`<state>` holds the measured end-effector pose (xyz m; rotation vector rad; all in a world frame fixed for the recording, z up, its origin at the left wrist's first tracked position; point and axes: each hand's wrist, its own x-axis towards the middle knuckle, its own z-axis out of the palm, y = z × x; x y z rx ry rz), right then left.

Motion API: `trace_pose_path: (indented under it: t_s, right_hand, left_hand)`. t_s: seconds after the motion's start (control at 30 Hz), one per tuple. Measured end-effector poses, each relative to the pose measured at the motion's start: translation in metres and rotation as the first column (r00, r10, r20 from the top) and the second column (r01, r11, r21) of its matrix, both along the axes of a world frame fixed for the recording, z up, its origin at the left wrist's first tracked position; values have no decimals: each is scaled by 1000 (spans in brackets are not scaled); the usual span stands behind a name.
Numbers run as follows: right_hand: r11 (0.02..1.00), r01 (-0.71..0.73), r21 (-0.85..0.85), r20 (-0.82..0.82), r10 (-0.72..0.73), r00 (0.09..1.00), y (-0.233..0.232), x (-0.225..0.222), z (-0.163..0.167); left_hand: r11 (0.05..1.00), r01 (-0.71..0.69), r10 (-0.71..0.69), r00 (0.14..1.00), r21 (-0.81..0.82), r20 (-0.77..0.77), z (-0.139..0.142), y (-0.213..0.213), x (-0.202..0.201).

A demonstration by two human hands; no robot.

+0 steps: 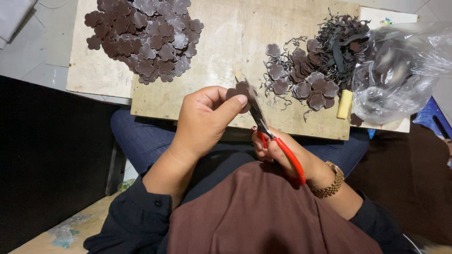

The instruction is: The person trims the edges of dark brown flower-shaped leather pieces using red-handled scissors. They rotate each piece to smooth the edges and place the finished pieces into a growing pile on the left side of the table.

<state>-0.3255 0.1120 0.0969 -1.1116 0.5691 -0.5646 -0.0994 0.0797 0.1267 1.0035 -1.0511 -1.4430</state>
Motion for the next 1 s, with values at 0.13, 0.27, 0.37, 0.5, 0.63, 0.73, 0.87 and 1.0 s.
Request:
trace_pose_path:
  t_s: [0.13,0.27,0.37,0.5,0.63,0.73,0.87,1.0]
  right_hand:
    - [997,-10,-74,6,10,1000,-3,3,3]
    - [996,1,-90,-36,-4,999,-3,3,5]
    - [997,10,-73,-33,-12,999,-2,2,4]
    - [998,12,-68,-13,-13,1000,-3,2,0]
    - [998,8,-65,-15,-9,1000,-3,2,-2]
    - [999,12,-43,-29,-13,999,-2,1,-2]
    - [998,6,-60,-43,-9,999,-3,1,-4]
    - [998,1,-56,-23,-2,1000,-3,0,-6]
  left_hand:
    - [1000,10,-8,993,-12,115,3,0,1]
    - [1000,11,-9,993,-16,115,5,0,1]
    - [1000,-1,2,995,-18,104,4,-1,0]
    - [1000,0,1,997,-12,72,2,0,0]
    - [1000,5,-5,1000,-14,31,0,-1,0]
    - [1000,3,-3,1000,-12,23,0,0,0]
    - [1000,-4,4,999,-2,41,-2,0,0]
    - [1000,9,-9,999,-8,31,-5,0,1]
